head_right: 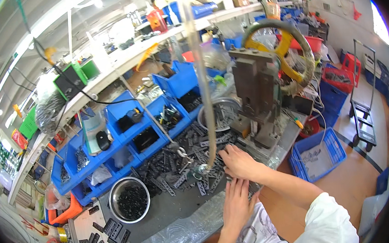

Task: The person aligns metal brackets on a workbench, attaches small components and inserts screws into them by hand, then tightens the screws using a pneumatic screwdriver.

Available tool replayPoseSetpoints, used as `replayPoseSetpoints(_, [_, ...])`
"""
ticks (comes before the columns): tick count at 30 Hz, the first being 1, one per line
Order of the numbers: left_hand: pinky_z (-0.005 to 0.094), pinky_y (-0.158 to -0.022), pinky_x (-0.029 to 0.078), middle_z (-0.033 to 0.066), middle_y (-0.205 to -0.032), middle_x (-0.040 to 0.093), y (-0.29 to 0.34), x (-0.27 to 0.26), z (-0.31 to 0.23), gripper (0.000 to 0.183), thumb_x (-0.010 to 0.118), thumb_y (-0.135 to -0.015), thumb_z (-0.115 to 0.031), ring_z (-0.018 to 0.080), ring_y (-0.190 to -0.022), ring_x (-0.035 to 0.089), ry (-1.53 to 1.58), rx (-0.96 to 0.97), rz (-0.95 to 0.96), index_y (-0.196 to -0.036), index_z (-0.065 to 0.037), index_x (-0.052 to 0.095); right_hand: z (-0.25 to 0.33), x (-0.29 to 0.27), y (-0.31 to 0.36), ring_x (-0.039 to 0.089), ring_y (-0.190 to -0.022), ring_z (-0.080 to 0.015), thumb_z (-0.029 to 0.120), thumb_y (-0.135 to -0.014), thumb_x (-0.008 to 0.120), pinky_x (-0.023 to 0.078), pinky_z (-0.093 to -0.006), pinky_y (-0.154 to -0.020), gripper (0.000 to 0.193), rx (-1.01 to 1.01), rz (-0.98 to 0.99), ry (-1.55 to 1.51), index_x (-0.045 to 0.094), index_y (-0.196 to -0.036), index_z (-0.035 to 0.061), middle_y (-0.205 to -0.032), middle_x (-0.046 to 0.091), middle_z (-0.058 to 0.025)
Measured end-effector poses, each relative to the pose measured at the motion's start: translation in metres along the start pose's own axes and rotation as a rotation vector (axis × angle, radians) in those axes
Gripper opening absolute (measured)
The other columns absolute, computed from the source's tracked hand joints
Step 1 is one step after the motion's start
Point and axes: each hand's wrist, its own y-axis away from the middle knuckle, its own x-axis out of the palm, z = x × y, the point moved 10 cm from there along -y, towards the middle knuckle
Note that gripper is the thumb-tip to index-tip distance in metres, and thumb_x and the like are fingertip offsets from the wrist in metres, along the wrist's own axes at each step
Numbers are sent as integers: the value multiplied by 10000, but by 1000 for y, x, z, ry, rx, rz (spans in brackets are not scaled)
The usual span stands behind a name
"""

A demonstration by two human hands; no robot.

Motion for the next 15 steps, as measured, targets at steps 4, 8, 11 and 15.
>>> replayPoseSetpoints(4, [578, -1224, 354, 212, -1540, 541, 8, -10, -7, 580, 691, -1008, -273, 420, -1482, 446, 76, 17, -59, -1463, 56, 544, -21, -2, 8, 633, -1066, -440, 160, -801, 835, 531, -520, -921, 554, 93, 6, -41, 552, -1253, 11, -1105, 604, -234])
replayPoseSetpoints(8, [582, -1156, 420, 226, -1433, 614, 20, -25, -7, 460, 722, -952, -214, 432, -1391, 524, 108, 32, -127, -1321, 52, 652, -28, 2, 7, 649, -1048, -425, 286, -808, 870, 542, -505, -893, 523, 95, 39, -30, 604, -1168, 17, -1077, 632, -214])
replayPoseSetpoints(11, [539, -1191, 396, 272, -1508, 552, 45, -57, -11, 487, 657, -1037, -261, 468, -1411, 501, 182, -39, -162, -1433, 15, 598, -19, 6, -2, 656, -1046, -416, 302, -838, 850, 545, -505, -884, 489, 22, 54, -22, 603, -1154, 23, -1077, 640, -203])
replayPoseSetpoints(15, [458, -1024, 540, 208, -1307, 702, 95, -162, 11, 348, 716, -972, -117, 413, -1174, 681, 233, -289, -347, -1312, -44, 701, -22, 8, 5, 663, -1031, -412, 309, -855, 836, 544, -506, -875, 459, 58, 71, 1, 599, -1124, 23, -1063, 661, -192])
